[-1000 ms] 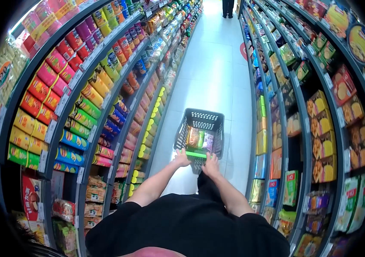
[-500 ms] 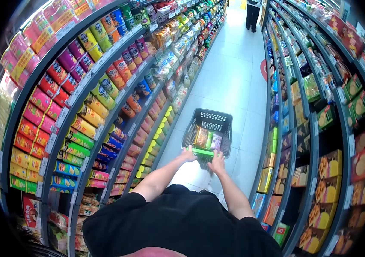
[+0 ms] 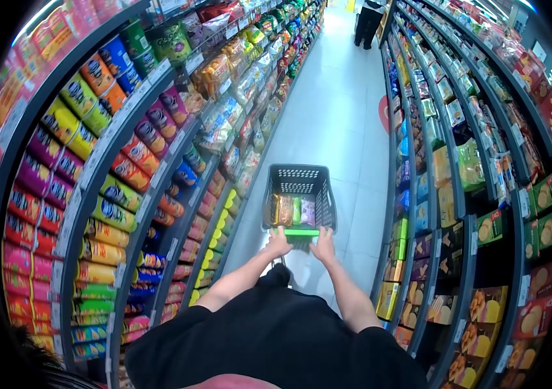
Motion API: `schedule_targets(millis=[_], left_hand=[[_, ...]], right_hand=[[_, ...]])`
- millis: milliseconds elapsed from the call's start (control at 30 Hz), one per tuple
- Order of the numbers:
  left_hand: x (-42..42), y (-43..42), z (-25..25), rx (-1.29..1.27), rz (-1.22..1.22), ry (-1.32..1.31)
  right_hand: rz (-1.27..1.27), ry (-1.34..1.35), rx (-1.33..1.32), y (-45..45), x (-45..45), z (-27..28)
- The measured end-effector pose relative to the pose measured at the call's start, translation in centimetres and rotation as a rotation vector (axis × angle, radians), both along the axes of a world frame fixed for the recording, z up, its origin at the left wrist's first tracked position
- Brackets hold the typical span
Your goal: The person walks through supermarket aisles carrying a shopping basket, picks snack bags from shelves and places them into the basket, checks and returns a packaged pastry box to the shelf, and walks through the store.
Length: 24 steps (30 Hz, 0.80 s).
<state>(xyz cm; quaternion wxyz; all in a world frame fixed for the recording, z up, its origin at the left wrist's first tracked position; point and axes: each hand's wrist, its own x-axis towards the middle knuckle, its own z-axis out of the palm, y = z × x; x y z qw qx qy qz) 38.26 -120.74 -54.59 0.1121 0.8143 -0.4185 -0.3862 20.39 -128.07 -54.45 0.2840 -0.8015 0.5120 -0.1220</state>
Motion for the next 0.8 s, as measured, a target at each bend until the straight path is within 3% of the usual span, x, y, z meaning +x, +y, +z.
schedule_targets(millis=[200,367,800], left_hand=[[7.2,-11.2,-1.0,0.021,-0.046,0.037],[11.0,-16.1,1.6,0.071,-0.029,0.029],[18.2,-31.6,-0.5,-0.026,0.014,0.106]], right_hand=[[0.018,0.009,-0.028,-11.9,5.4,-4.6],[0.022,-0.069,0.080,-14.9,9.1,-0.6],[0.167,-0.087,0.247,-27.6,13.6,-0.9]])
